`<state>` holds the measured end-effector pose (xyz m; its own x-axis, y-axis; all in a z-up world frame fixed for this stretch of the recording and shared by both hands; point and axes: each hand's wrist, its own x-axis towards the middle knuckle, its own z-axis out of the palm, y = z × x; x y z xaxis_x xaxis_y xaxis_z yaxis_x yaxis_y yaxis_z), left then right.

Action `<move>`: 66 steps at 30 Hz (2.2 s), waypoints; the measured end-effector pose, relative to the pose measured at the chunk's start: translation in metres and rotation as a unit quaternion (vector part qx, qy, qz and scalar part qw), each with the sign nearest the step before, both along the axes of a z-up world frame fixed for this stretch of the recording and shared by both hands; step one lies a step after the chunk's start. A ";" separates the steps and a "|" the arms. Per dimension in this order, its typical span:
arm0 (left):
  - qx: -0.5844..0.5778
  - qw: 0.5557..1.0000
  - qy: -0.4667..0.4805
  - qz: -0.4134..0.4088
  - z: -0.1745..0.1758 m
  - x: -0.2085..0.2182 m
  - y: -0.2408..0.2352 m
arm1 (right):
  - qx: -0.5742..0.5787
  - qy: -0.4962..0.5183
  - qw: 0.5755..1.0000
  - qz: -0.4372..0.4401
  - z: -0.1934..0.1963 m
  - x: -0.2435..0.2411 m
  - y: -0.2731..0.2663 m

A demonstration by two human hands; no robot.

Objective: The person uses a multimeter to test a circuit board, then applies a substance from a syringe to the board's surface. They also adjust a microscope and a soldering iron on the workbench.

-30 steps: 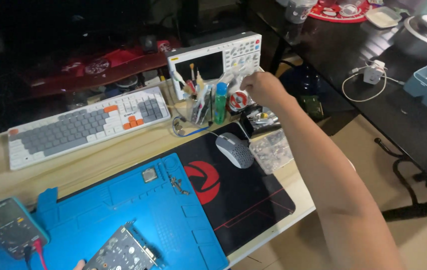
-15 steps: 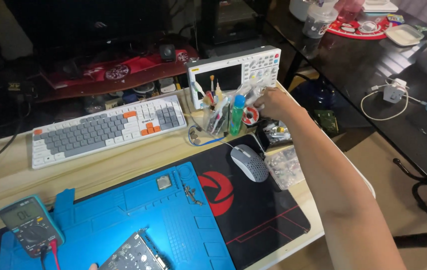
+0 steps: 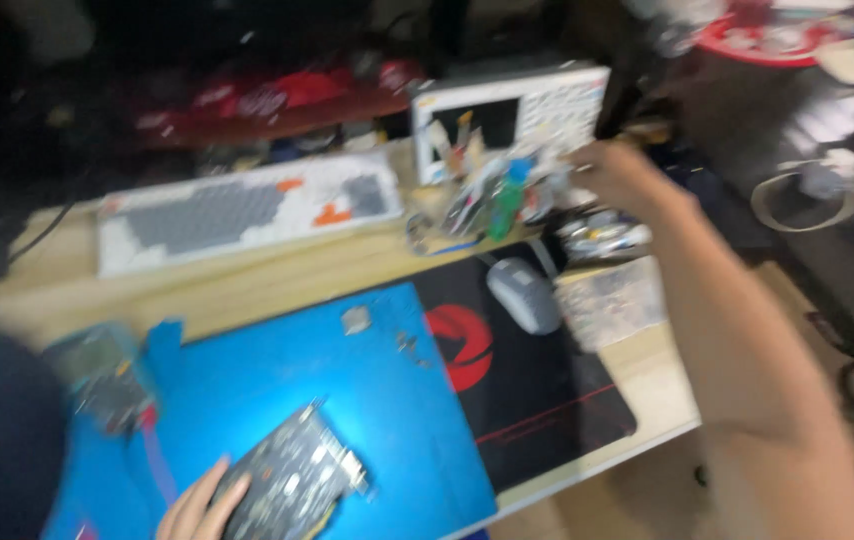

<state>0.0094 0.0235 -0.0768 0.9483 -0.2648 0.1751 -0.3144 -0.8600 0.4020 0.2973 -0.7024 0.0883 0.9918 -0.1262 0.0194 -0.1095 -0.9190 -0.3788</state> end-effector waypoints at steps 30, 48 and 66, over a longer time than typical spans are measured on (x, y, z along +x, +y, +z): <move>-0.336 0.916 0.204 -0.073 0.112 -0.135 -0.010 | 0.306 0.124 0.806 0.491 0.003 -0.369 0.470; -0.167 0.982 0.071 0.048 0.110 -0.091 0.017 | -0.067 0.053 0.877 0.472 -0.003 -0.240 0.436; -0.155 0.984 0.061 0.066 0.130 -0.056 -0.007 | 0.104 0.006 0.889 0.446 -0.013 -0.245 0.446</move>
